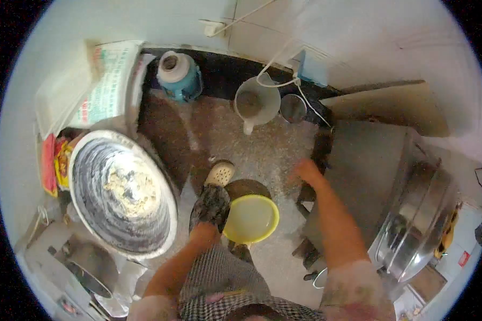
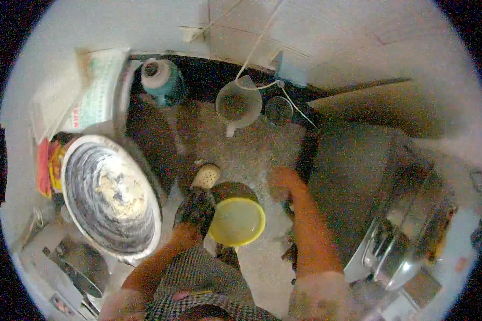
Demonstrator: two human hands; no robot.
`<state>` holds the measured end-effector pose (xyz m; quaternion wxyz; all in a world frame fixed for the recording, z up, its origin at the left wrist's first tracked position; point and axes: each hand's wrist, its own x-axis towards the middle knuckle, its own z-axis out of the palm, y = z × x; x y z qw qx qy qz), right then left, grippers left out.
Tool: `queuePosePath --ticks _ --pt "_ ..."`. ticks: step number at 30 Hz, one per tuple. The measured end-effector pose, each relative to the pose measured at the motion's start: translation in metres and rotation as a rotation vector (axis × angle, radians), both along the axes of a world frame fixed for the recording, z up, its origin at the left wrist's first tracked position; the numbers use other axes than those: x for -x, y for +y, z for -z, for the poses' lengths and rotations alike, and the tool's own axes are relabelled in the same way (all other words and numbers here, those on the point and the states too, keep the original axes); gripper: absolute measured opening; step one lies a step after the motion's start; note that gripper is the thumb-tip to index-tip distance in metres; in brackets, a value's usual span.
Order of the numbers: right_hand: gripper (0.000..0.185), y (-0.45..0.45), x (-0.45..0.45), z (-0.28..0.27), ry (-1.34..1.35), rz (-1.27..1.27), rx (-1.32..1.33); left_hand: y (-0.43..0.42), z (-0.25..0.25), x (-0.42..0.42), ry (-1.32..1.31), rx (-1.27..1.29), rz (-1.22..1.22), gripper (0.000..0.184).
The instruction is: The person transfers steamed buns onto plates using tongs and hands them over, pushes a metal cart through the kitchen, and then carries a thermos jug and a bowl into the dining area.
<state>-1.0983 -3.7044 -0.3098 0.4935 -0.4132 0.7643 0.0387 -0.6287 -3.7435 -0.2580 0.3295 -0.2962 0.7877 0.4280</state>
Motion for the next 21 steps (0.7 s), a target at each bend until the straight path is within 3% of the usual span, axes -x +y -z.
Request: queuePosePath --ticks 1,3,4,6,7,9,10,12,14,16,17,19,21 --pt "0.030 -0.022 0.019 0.018 0.041 0.093 0.016 -0.009 0.010 -0.002 0.018 0.025 0.015 0.024" --pt "0.044 -0.059 0.061 0.074 0.262 0.181 0.290 -0.053 -0.011 0.015 -0.012 -0.238 -0.153 0.019" --pt "0.053 -0.078 0.093 0.123 0.333 0.334 0.425 -0.063 -0.013 0.020 -0.034 -0.161 -0.144 0.018" --pt "0.068 -0.167 0.087 0.074 0.440 0.443 0.386 -0.068 -0.016 0.023 -0.077 -0.002 -0.113 0.016" --pt "0.066 -0.194 0.105 0.089 0.469 0.552 0.265 -0.083 -0.021 0.030 -0.071 -0.079 -0.165 0.016" --pt "0.064 -0.221 0.128 0.113 0.359 0.695 0.210 -0.108 -0.027 0.040 -0.063 -0.227 -0.268 0.018" --pt "0.062 -0.226 0.132 0.123 0.223 0.729 0.279 -0.105 -0.018 0.036 -0.057 -0.149 -0.217 0.019" --pt "0.058 -0.225 0.143 0.153 -0.012 0.806 0.521 -0.107 -0.018 0.044 -0.038 0.006 -0.110 0.022" --pt "0.051 -0.209 0.148 0.195 -0.209 0.885 0.857 -0.121 -0.029 0.051 -0.052 -0.063 -0.152 0.027" --pt "0.034 -0.204 0.148 0.202 0.100 0.524 0.658 -0.100 -0.014 0.034 0.026 -0.015 -0.083 0.029" --pt "0.030 -0.212 0.116 0.164 0.401 0.270 0.501 -0.098 -0.013 0.033 0.050 -0.001 -0.078 0.029" --pt "0.029 -0.187 0.115 0.172 0.835 -0.181 0.485 -0.095 -0.013 0.037 0.111 0.036 -0.065 0.031" --pt "0.038 -0.161 0.116 0.162 0.801 -0.016 0.585 -0.092 -0.017 0.043 0.086 0.028 0.001 0.033"
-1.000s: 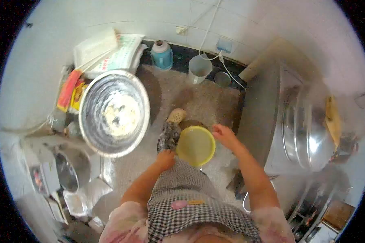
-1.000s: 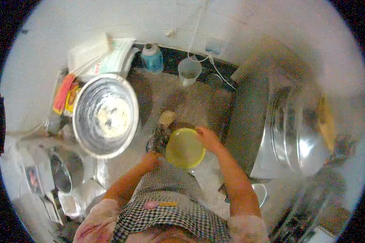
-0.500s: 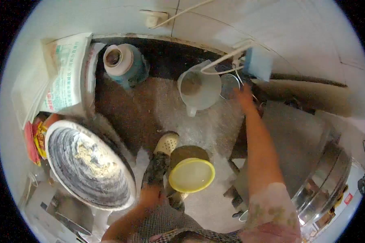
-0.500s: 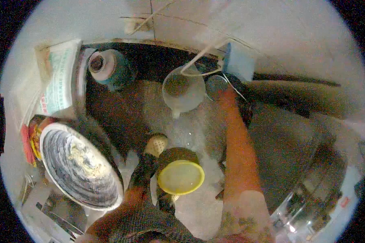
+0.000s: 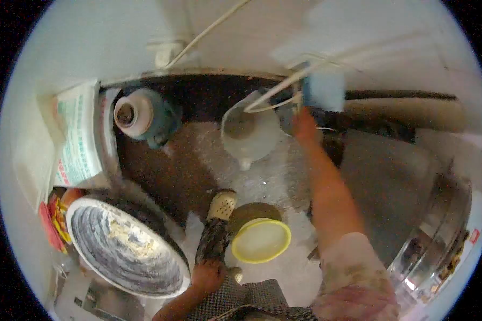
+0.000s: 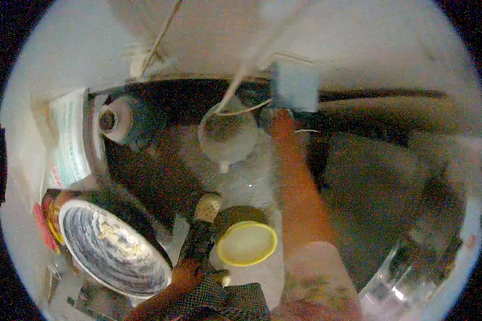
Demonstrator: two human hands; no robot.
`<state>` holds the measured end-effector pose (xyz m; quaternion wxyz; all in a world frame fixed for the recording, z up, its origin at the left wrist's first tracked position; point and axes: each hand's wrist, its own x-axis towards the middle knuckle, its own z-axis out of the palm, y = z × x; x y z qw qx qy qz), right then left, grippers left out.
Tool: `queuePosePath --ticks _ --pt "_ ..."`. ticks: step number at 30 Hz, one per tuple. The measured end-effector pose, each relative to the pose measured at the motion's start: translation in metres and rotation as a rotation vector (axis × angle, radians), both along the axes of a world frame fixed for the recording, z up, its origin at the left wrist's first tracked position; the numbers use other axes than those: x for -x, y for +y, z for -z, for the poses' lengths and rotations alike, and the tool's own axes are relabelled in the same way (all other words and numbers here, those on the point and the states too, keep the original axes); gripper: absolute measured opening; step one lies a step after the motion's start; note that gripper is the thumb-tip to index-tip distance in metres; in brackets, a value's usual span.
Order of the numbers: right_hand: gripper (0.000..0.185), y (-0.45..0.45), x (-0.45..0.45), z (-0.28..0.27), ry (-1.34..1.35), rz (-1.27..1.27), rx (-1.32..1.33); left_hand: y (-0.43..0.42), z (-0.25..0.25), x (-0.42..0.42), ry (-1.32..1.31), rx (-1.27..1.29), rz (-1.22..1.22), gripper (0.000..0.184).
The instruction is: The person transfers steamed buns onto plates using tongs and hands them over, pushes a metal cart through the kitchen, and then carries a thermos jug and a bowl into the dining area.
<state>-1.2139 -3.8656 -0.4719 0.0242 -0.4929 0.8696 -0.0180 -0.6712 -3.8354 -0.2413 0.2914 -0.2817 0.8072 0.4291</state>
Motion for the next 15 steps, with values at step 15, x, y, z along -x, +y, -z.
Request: queuePosePath --ticks 15 --pt "0.043 0.754 -0.583 -0.373 -0.803 0.983 -0.524 0.152 -0.084 0.031 0.111 0.179 0.523 0.029"
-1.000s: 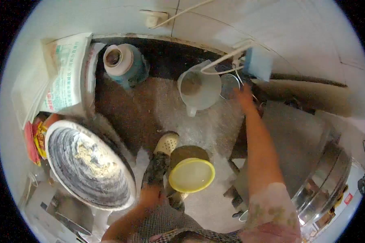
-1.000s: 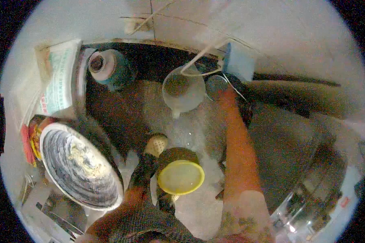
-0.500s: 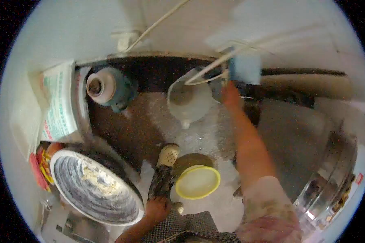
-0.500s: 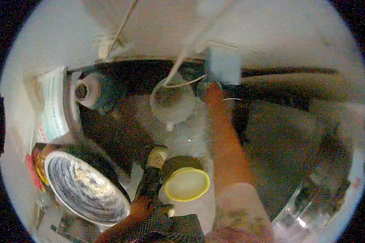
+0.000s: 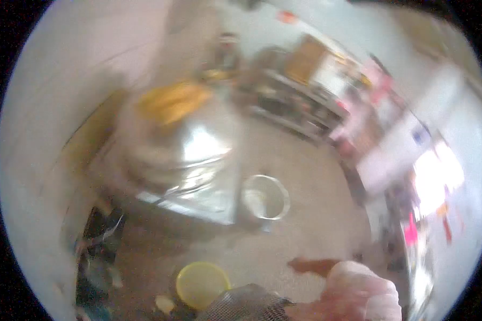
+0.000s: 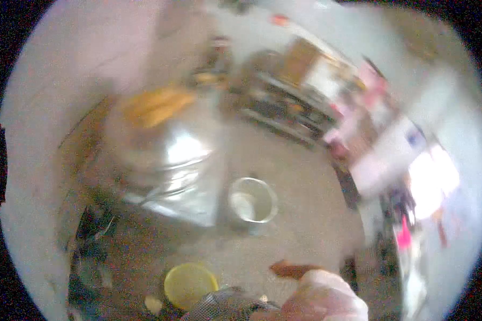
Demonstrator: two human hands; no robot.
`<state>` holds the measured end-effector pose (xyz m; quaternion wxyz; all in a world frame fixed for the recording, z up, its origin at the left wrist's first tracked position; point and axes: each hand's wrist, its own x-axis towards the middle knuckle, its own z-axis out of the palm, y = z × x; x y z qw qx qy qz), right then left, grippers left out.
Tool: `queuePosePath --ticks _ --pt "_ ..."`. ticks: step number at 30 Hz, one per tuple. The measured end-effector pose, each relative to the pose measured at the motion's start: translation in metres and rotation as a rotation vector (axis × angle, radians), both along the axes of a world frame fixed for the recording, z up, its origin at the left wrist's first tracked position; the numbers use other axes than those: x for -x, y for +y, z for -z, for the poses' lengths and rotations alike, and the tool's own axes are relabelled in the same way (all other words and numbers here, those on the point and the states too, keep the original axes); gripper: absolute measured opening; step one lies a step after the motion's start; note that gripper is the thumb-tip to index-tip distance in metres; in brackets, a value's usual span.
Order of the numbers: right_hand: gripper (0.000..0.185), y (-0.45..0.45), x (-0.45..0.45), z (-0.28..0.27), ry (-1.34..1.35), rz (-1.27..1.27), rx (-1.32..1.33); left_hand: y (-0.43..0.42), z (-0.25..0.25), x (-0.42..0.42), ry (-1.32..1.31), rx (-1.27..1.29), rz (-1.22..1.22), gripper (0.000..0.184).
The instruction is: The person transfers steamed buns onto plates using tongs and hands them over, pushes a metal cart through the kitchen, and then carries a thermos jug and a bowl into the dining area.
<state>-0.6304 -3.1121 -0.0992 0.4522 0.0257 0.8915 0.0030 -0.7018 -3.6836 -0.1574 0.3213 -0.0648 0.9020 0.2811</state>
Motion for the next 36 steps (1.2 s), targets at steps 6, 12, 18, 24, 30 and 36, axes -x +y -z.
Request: queuePosePath --ticks 6,12,18,24,30,36 --pt "0.026 0.204 -0.248 -0.167 0.539 0.927 -0.335 0.230 -0.063 0.003 0.123 -0.146 0.115 0.023" --pt "0.039 0.233 -0.519 -0.155 0.525 1.670 -0.262 0.441 -0.099 -0.034 -0.078 -0.396 0.064 0.018" --pt "0.050 0.341 -0.472 -0.148 1.099 2.179 0.529 0.720 -0.235 -0.062 -0.053 -0.708 0.690 0.011" --pt "0.054 0.469 -0.282 -0.297 1.041 1.750 1.388 0.968 -0.343 -0.157 -0.281 -1.037 1.095 0.026" --pt "0.057 0.630 -0.242 -0.334 1.034 1.686 1.873 1.159 -0.381 -0.159 -0.330 -1.139 1.086 0.014" --pt "0.053 0.798 -0.266 -0.327 1.060 1.732 2.061 1.338 -0.401 -0.177 -0.114 -0.975 1.351 0.018"
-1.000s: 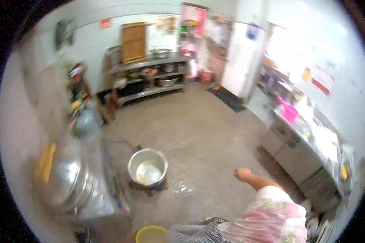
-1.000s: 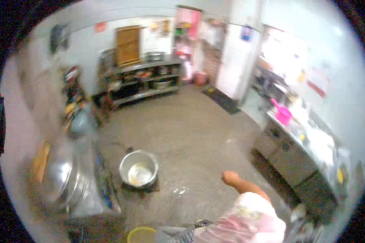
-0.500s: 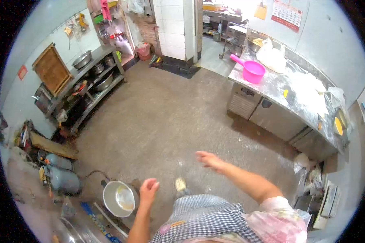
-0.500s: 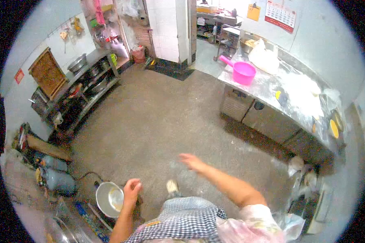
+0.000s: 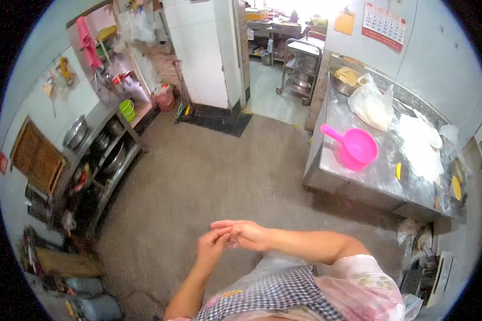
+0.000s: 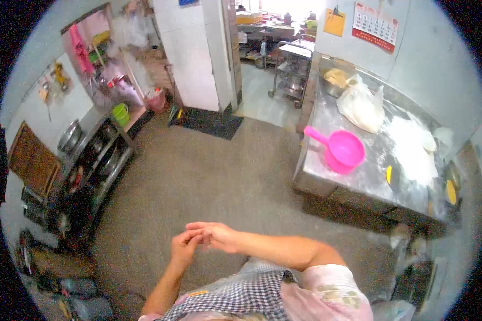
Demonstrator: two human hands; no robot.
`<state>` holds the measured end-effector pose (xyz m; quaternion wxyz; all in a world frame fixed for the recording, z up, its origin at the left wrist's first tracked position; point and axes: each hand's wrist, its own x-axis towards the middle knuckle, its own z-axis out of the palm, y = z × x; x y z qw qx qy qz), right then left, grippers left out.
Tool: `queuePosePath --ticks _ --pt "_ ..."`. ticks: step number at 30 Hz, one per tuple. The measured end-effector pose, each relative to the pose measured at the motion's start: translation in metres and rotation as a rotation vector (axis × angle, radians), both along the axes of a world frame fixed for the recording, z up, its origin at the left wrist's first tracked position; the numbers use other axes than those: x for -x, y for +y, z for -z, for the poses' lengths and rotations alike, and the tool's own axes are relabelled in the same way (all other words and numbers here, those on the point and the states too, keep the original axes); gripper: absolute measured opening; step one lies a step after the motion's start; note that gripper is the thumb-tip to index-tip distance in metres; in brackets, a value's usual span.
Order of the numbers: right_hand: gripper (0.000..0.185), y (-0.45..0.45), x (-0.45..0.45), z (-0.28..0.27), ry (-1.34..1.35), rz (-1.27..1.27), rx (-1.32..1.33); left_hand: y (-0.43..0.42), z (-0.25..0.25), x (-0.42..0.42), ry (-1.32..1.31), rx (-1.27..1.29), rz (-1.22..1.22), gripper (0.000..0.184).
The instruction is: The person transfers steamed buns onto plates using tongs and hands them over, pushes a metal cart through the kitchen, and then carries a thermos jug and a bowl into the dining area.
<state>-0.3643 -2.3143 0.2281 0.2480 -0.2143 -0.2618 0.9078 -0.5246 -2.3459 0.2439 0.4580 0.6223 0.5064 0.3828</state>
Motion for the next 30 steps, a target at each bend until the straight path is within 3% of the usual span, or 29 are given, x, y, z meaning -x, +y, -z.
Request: queuePosePath --ticks 3,7,12,16,19,23,30 --pt "0.051 0.093 -0.018 0.012 -0.031 0.052 0.063 0.098 -0.004 -0.025 0.266 -0.364 0.035 0.018" --pt "0.047 0.234 -0.039 0.011 -0.014 0.026 0.062 0.223 0.007 -0.051 0.577 -0.496 -0.006 0.017" --pt "0.049 0.368 -0.068 -0.034 0.062 0.028 0.085 0.366 -0.029 -0.087 0.504 -0.531 -0.097 0.018" --pt "0.052 0.472 -0.098 -0.014 0.239 0.001 0.059 0.476 -0.031 -0.115 0.436 -0.540 -0.063 0.017" --pt "0.057 0.552 -0.132 -0.001 0.349 0.010 0.070 0.559 -0.019 -0.142 0.316 -0.396 -0.034 0.015" --pt "0.063 0.658 -0.179 0.020 0.360 0.067 0.058 0.694 0.006 -0.180 0.087 -0.192 0.099 0.011" --pt "0.068 0.834 -0.285 -0.015 0.217 0.258 -0.079 0.910 -0.029 -0.275 -0.122 0.025 0.563 0.010"
